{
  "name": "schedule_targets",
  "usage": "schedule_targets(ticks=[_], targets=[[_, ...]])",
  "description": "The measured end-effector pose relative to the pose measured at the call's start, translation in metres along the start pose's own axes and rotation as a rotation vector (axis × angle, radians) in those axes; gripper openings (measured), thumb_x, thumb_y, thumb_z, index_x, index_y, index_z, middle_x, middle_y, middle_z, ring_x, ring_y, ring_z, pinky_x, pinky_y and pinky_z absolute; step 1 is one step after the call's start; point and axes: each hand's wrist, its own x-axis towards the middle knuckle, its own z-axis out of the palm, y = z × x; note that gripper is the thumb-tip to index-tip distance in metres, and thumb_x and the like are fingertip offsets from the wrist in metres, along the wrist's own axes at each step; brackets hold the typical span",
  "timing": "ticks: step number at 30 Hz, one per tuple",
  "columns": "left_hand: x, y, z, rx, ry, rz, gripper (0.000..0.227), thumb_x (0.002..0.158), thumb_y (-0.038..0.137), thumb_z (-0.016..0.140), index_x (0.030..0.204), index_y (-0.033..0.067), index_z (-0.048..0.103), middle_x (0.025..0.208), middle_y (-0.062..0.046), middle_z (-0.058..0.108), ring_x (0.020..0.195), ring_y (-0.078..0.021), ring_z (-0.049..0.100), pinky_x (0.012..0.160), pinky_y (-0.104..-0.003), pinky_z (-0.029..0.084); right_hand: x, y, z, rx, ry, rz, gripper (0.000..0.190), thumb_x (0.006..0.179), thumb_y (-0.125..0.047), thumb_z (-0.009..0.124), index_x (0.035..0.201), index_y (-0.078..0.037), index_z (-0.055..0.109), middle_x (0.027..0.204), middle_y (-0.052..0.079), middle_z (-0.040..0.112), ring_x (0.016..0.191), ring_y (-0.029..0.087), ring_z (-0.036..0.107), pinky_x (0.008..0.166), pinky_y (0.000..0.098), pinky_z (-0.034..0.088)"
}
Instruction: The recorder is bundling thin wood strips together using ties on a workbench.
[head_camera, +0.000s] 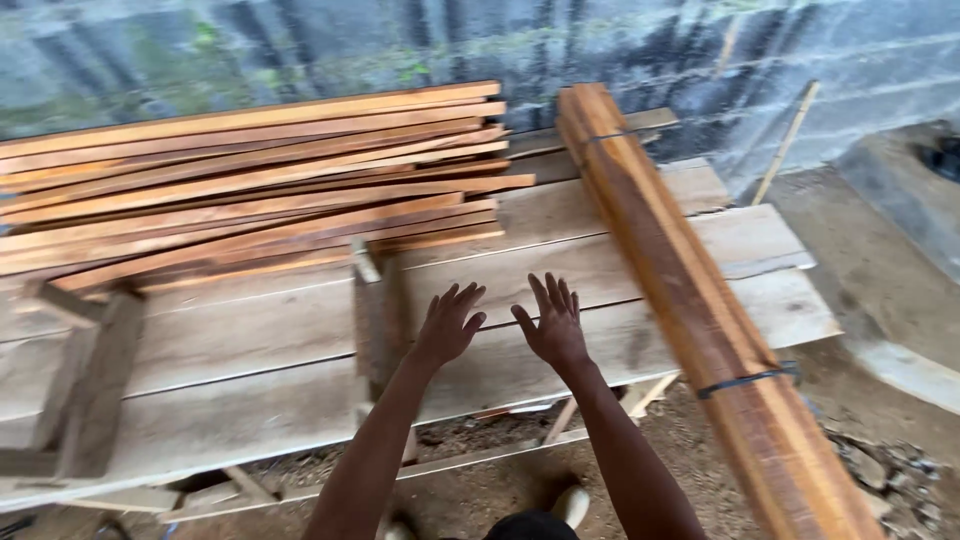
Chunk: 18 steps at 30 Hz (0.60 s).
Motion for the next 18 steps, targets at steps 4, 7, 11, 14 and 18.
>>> schedule_targets(ticks=[4, 7, 11, 14, 18], targets=[[-0.069, -0.068, -0.056, -0.064, 0.082, -0.019, 0.055, 0.109, 0.042, 0.044, 0.161, 0.0235, 0.038, 0.166, -0.008, 0.038, 0.155, -0.0378, 0.026, 0.125, -0.064, 0.016, -0.008, -0.089, 0.049, 0.028, 0.262, -0.215, 0.065, 0.096, -0.050, 0.068, 0.152, -0.019, 0.055, 0.146, 0.029, 0.056, 0.137, 0.053, 0.049, 0.111, 0.0700, 0.038], [-0.119, -0.135, -0.073, -0.060, 0.175, -0.053, 0.053, 0.108, 0.038, 0.048, 0.158, 0.0245, 0.042, 0.164, -0.006, 0.041, 0.155, -0.0362, 0.028, 0.125, -0.064, 0.018, -0.024, -0.155, 0.082, 0.062, 0.263, -0.253, 0.065, 0.096, -0.048, 0.069, 0.152, -0.018, 0.054, 0.147, 0.028, 0.055, 0.137, 0.054, 0.048, 0.111, 0.0709, 0.037], [-0.195, -0.207, -0.100, -0.068, 0.357, -0.064, 0.053, 0.107, 0.036, 0.055, 0.158, 0.0266, 0.043, 0.161, -0.008, 0.045, 0.151, -0.0394, 0.034, 0.121, -0.067, 0.025, -0.040, -0.221, 0.127, 0.097, 0.137, -0.274, 0.066, 0.100, -0.052, 0.064, 0.156, -0.021, 0.049, 0.155, 0.026, 0.047, 0.143, 0.053, 0.041, 0.115, 0.0709, 0.030], [-0.250, -0.244, -0.119, -0.073, 0.452, -0.092, 0.053, 0.105, 0.032, 0.060, 0.156, 0.0241, 0.047, 0.158, -0.011, 0.048, 0.148, -0.0434, 0.038, 0.117, -0.070, 0.029, -0.051, -0.260, 0.149, 0.067, -0.007, -0.229, 0.070, 0.099, -0.059, 0.059, 0.158, -0.024, 0.045, 0.163, 0.023, 0.038, 0.150, 0.050, 0.032, 0.123, 0.0656, 0.020], [-0.283, -0.297, -0.131, 0.005, 0.604, -0.100, 0.062, 0.098, 0.027, 0.069, 0.156, 0.0258, 0.048, 0.157, -0.011, 0.050, 0.142, -0.0455, 0.044, 0.112, -0.071, 0.036, -0.056, -0.303, 0.154, 0.051, -0.070, -0.280, 0.068, 0.101, -0.049, 0.061, 0.161, -0.025, 0.040, 0.167, 0.023, 0.030, 0.152, 0.050, 0.027, 0.124, 0.0658, 0.017]])
